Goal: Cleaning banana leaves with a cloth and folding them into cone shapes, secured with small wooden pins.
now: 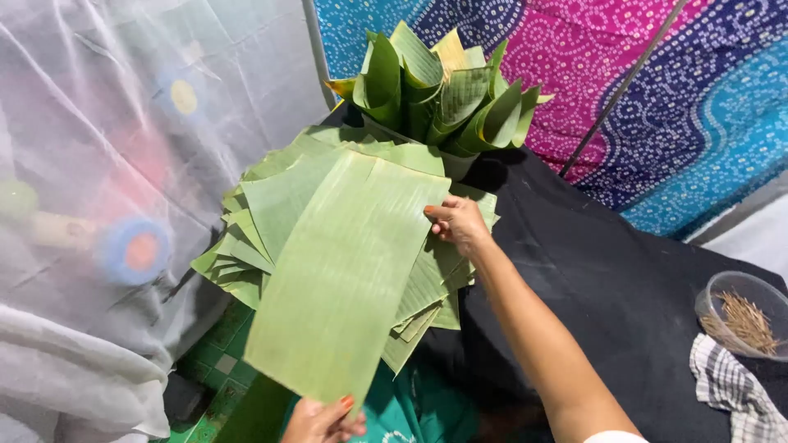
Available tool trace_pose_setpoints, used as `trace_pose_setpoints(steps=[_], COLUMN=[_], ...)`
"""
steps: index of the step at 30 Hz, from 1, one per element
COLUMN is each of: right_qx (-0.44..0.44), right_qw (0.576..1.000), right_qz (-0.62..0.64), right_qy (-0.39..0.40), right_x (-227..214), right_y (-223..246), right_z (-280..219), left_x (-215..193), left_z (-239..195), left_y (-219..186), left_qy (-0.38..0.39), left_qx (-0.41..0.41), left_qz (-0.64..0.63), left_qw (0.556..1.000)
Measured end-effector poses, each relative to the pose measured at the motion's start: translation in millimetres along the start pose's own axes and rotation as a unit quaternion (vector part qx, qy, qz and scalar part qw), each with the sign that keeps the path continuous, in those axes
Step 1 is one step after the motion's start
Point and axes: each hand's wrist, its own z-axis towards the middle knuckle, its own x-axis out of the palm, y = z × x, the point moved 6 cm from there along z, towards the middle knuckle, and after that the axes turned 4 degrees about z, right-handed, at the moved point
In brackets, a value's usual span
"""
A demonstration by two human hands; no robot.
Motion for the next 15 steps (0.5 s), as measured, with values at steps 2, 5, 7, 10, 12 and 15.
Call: trace_pose_setpoints(steps=[2,5,7,10,12,15], right_qx=[-0.005,-0.047,-0.085,-0.104,-0.105,-0.056], right_qw=[1.000,0.997,0.992,0.986,0.986,0.988], right_qz=[-0.006,-0.043,-0.072,-0.060,-0.037,-0.001], right_qy=[-0.016,-0.046,-0.064,-0.117,-0.122,-0.141], right_x=[-7.8,-19.6,-31.4,-64.9,-87.8,-114.1], right_y=[1.1,7.4,9.9,5.4,3.1,-6.8], right_z=[-9.7,-37.7,-54.7,-73.5,-85.8,-110.5], left_x=[-34.5,-50.5,-39.0,-10.3,9.6,36.1], left_z=[7.4,-2.7,-18.8,-44.9,-53.0,-67.0], left_y=[7.7,-15.8,-45.0,-92.2,-118.7,-156.5], left_qy=[-0.020,-0.065,-0.087,-0.153,-0.176,-0.202], left_qx=[0.014,0.098,0.166,0.274,0.310,0.358], left_qz=[0.006,0.028,0.046,0.115,0.105,0.169], left_qw=[1.000,0.993,0.981,0.942,0.929,0.896])
